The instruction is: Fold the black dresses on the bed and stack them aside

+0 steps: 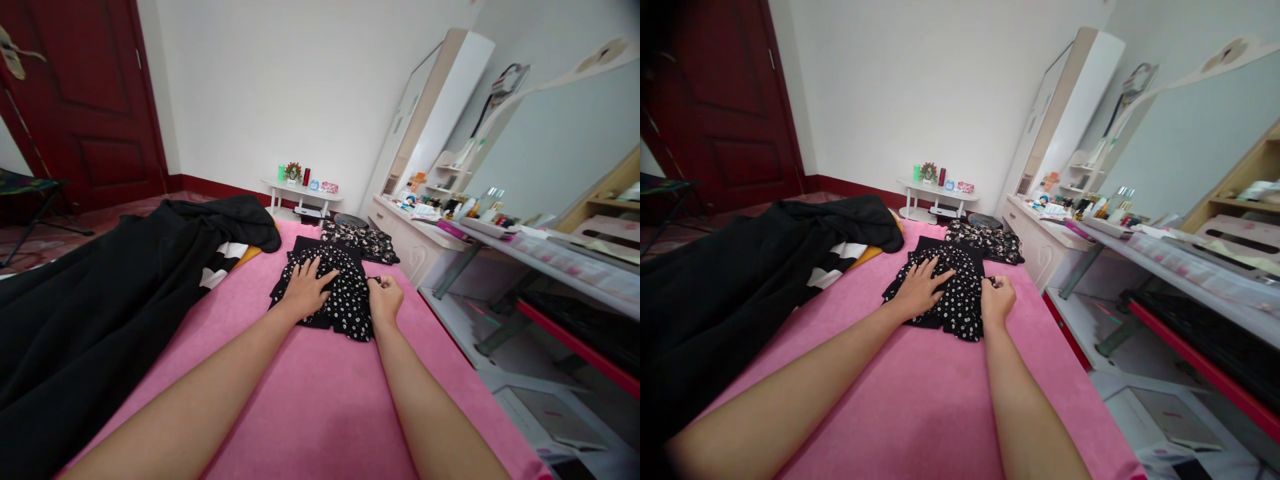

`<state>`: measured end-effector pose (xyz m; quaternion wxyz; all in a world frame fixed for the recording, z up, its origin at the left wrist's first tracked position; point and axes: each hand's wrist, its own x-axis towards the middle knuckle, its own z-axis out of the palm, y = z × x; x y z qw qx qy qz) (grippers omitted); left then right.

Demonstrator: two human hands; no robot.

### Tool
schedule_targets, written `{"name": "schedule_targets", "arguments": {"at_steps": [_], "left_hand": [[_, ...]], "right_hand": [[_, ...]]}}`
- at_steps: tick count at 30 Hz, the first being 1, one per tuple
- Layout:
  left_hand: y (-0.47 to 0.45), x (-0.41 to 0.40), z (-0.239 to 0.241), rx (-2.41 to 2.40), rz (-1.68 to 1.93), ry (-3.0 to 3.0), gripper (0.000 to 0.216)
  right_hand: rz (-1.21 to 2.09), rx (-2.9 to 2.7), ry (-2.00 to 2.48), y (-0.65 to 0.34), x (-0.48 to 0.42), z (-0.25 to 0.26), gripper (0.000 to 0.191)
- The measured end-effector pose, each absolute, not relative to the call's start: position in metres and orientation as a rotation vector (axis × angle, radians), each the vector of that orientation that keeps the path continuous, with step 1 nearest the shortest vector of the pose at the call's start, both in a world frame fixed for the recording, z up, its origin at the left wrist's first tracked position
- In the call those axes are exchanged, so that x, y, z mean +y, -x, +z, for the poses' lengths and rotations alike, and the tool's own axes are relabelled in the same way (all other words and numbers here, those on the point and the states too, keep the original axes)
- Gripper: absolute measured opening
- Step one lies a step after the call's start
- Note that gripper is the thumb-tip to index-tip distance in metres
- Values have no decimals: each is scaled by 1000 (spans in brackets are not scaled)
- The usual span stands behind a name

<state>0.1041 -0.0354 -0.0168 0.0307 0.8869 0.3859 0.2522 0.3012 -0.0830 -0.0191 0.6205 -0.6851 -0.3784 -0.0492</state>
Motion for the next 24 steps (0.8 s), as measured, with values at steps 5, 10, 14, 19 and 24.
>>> {"name": "schedule_targets", "arguments": {"at_steps": [5, 10, 14, 19, 24], "left_hand": [[-102, -39, -12, 1110, 873, -2738, 63], [-102, -41, -11, 795, 753, -2934, 62], [-104, -38, -15, 761, 660, -2956, 54], [-105, -39, -12, 771, 669, -2949, 52], [-105, -38, -12, 752, 671, -2935, 52]], "right_hand": [[-72, -911, 1723, -304, -86, -22, 11], [24, -956, 2069, -299, -90, -11, 6], [-32, -971, 1883, -305, -77, 1, 19], [-24, -1170, 1937, -305, -39, 19, 39], [-7, -1331, 2157, -305, -16, 21, 19]]}}
